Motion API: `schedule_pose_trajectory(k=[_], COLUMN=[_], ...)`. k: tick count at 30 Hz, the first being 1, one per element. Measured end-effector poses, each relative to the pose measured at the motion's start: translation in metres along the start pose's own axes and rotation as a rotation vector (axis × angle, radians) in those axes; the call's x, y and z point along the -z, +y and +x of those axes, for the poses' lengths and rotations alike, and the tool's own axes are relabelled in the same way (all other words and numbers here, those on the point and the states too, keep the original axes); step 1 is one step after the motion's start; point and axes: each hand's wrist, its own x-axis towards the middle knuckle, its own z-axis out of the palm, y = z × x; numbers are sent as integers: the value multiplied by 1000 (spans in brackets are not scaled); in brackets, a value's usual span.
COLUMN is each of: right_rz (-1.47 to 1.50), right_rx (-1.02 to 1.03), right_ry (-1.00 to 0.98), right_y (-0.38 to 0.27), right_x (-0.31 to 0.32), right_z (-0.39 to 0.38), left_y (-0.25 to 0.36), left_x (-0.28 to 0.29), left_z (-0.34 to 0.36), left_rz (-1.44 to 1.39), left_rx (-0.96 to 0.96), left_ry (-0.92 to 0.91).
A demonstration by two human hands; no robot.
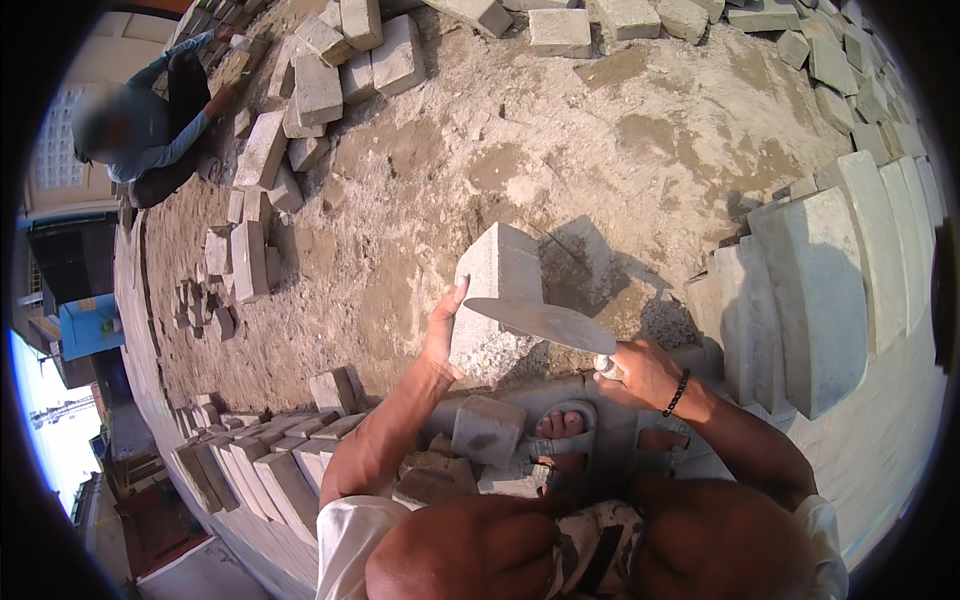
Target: The person repeatedly picks up rectangular bricks and uses a trowel to strike and chip away at their edges, creating smaller fragments. The person handles each brick individually, rotating it to access different sides, and places the processed pieces back on the ground.
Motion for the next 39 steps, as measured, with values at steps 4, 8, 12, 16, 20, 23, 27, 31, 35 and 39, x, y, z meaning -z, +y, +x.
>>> schedule_pose_trajectory(k=[4,8,12,16,20,23,27,31,35,39], right_rz=[95,171,3,56,69,85,196,123,211,230], right_rx=[-194,124,38,-102,123,-179,-89,-28,-213,87], right_ry=[96,-38,-70,25,-1,-22,67,-55,81,-54], right_y=[4,-22,-3,-25,-13,-3,-25,-1,-13,-27], right_x=[13,21,1,21,-6,-4,8,-29,2,-5], right_z=[5,-5,3,11,3,21,9,2,17,-1], left_y=[-6,-10,-11,-10,-9,-11,-13,-13,-12,-11], left_x=[3,-5,8,14,4,6,2,-5,8,-7], left_z=[-4,-4,0,1,-4,-3,-5,-2,-3,-4], left_rz=[51,8,-61,-10,54,-1,-21,3,54,96], left_rx=[-54,-11,42,-2,-47,6,13,24,-31,17], left_ry=[38,-7,-47,-7,108,6,-6,39,59,85])
